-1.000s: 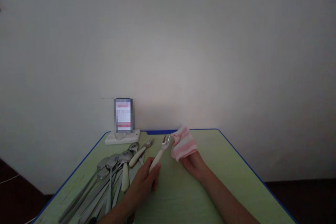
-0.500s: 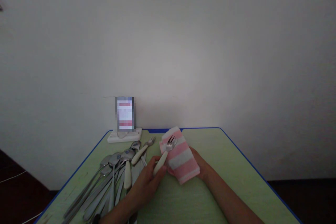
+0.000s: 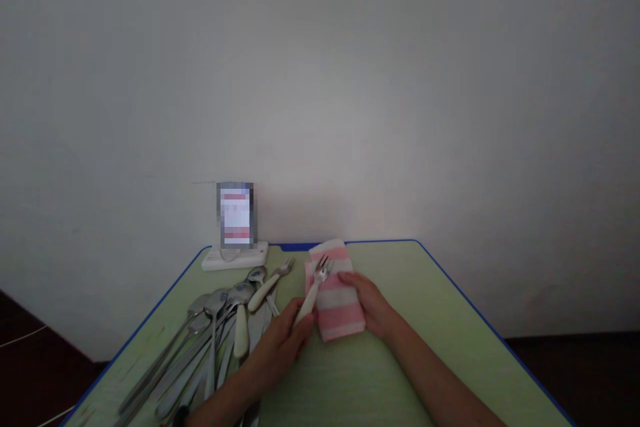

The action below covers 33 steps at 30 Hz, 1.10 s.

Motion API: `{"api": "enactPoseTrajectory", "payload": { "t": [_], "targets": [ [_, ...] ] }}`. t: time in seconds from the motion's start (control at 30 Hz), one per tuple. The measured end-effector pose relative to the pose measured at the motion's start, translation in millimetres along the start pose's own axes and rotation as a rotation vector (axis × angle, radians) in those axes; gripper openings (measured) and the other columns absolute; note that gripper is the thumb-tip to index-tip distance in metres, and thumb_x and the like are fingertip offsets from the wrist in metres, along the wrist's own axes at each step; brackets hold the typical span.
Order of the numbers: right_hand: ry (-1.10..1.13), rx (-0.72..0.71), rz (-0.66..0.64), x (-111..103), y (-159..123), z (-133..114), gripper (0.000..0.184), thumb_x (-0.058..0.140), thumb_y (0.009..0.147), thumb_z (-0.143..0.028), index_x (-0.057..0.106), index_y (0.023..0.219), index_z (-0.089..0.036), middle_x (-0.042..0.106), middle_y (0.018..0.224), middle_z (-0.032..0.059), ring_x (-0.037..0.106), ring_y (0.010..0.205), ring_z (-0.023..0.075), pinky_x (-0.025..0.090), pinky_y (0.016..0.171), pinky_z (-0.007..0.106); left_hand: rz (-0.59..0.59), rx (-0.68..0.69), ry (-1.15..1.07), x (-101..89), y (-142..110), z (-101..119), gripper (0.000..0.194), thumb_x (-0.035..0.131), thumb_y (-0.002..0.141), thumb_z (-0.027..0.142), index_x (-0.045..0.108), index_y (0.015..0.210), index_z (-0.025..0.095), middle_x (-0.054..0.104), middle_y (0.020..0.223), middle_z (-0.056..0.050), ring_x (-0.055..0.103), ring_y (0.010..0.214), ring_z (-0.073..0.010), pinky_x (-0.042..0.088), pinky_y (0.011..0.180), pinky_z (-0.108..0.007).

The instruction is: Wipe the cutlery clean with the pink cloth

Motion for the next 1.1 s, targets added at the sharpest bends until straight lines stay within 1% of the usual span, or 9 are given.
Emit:
{"api": "enactPoseTrajectory", "payload": {
  "t": [0.07, 0.13, 0.27, 0.4, 0.5, 0.6, 0.7, 0.9, 1.1],
  "targets": [
    [0.080, 0.005, 0.079, -6, 2, 0, 0.015, 0.060, 0.077, -0.025, 0.063, 0.084, -0.013, 0.072, 0.073, 0.0071, 0.066, 0.061, 0.0190, 0.051, 0.073, 0.036, 0.013, -0.019, 0.009, -1.0, 0, 0, 0.027, 0.035, 0.090, 0.043, 0.044, 0.078, 0.020, 0.043, 0.059, 0.006, 0.043, 0.053, -0.0125, 0.034, 0.051, -0.023],
    [0.173, -0.021, 0.101, -6, 3, -3, 0.018, 0.055, 0.081, -0.028, 0.062, 0.091, -0.015, 0.073, 0.083, 0.0073, 0.068, 0.074, 0.0198, 0.051, 0.079, 0.038, 0.018, -0.025, 0.013, -1.3, 0, 0, 0.028, 0.033, 0.090, 0.044, 0.043, 0.078, 0.020, 0.045, 0.058, 0.006, 0.044, 0.052, -0.0128, 0.035, 0.051, -0.023],
    [0.212, -0.099, -0.005, 10, 1, -14, 0.025, 0.055, 0.082, -0.032, 0.060, 0.101, -0.016, 0.070, 0.101, 0.0080, 0.066, 0.091, 0.0201, 0.049, 0.086, 0.038, 0.003, -0.013, -0.003, 0.6, 1, -1, 0.029, 0.033, 0.090, 0.045, 0.045, 0.082, 0.020, 0.045, 0.055, 0.007, 0.043, 0.049, -0.0124, 0.035, 0.051, -0.023],
    [0.183, -0.098, 0.010, 6, 1, -11, 0.025, 0.058, 0.080, -0.032, 0.059, 0.100, -0.017, 0.071, 0.094, 0.0072, 0.067, 0.084, 0.0205, 0.051, 0.082, 0.038, 0.010, -0.017, -0.055, 0.9, 2, -4, 0.031, 0.034, 0.089, 0.048, 0.045, 0.088, 0.019, 0.046, 0.054, 0.007, 0.043, 0.048, -0.0122, 0.034, 0.049, -0.023],
    [0.147, -0.086, 0.010, 1, 2, -7, 0.020, 0.060, 0.077, -0.025, 0.059, 0.096, -0.017, 0.072, 0.088, 0.0057, 0.067, 0.077, 0.0192, 0.051, 0.077, 0.036, 0.029, -0.029, -0.100, -0.2, 1, -5, 0.032, 0.035, 0.088, 0.050, 0.044, 0.089, 0.019, 0.046, 0.053, 0.007, 0.042, 0.046, -0.0118, 0.032, 0.047, -0.022],
    [0.133, -0.163, 0.025, -1, 3, -13, 0.027, 0.065, 0.069, -0.014, 0.059, 0.095, -0.022, 0.071, 0.087, 0.0008, 0.066, 0.072, 0.0165, 0.051, 0.074, 0.033, 0.047, -0.038, -0.113, -1.4, 2, -5, 0.032, 0.036, 0.088, 0.050, 0.043, 0.085, 0.020, 0.047, 0.052, 0.007, 0.042, 0.045, -0.0118, 0.033, 0.046, -0.023],
    [0.137, -0.222, 0.024, -1, 3, -19, 0.031, 0.065, 0.065, -0.011, 0.061, 0.093, -0.022, 0.070, 0.090, 0.0000, 0.064, 0.076, 0.0154, 0.049, 0.076, 0.031, 0.071, -0.050, -0.111, -3.4, 1, -4, 0.032, 0.035, 0.087, 0.051, 0.044, 0.083, 0.020, 0.047, 0.052, 0.006, 0.043, 0.045, -0.0126, 0.034, 0.047, -0.023],
    [0.141, -0.287, 0.026, -3, 1, -25, 0.015, 0.060, 0.060, -0.009, 0.058, 0.070, -0.020, 0.063, 0.070, -0.0039, 0.056, 0.067, 0.0130, 0.044, 0.067, 0.024, 0.107, -0.078, -0.161, -5.3, 0, -5, 0.030, 0.035, 0.086, 0.050, 0.045, 0.085, 0.021, 0.047, 0.053, 0.007, 0.042, 0.044, -0.0121, 0.032, 0.045, -0.023],
    [0.147, -0.298, -0.025, -1, 2, -25, 0.014, 0.056, 0.058, -0.009, 0.048, 0.059, -0.020, 0.054, 0.062, -0.0045, 0.050, 0.061, 0.0119, 0.039, 0.057, 0.022, 0.118, -0.077, -0.221, -5.1, -1, -7, 0.033, 0.037, 0.085, 0.053, 0.043, 0.080, 0.021, 0.049, 0.055, 0.006, 0.042, 0.043, -0.0105, 0.030, 0.042, -0.022]
  ]
}}
Point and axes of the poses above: each hand's wrist, its own y-axis towards the middle knuckle, its own x-axis out of the palm, z = x × y, the point moved 9 cm from there along y, towards the middle knuckle
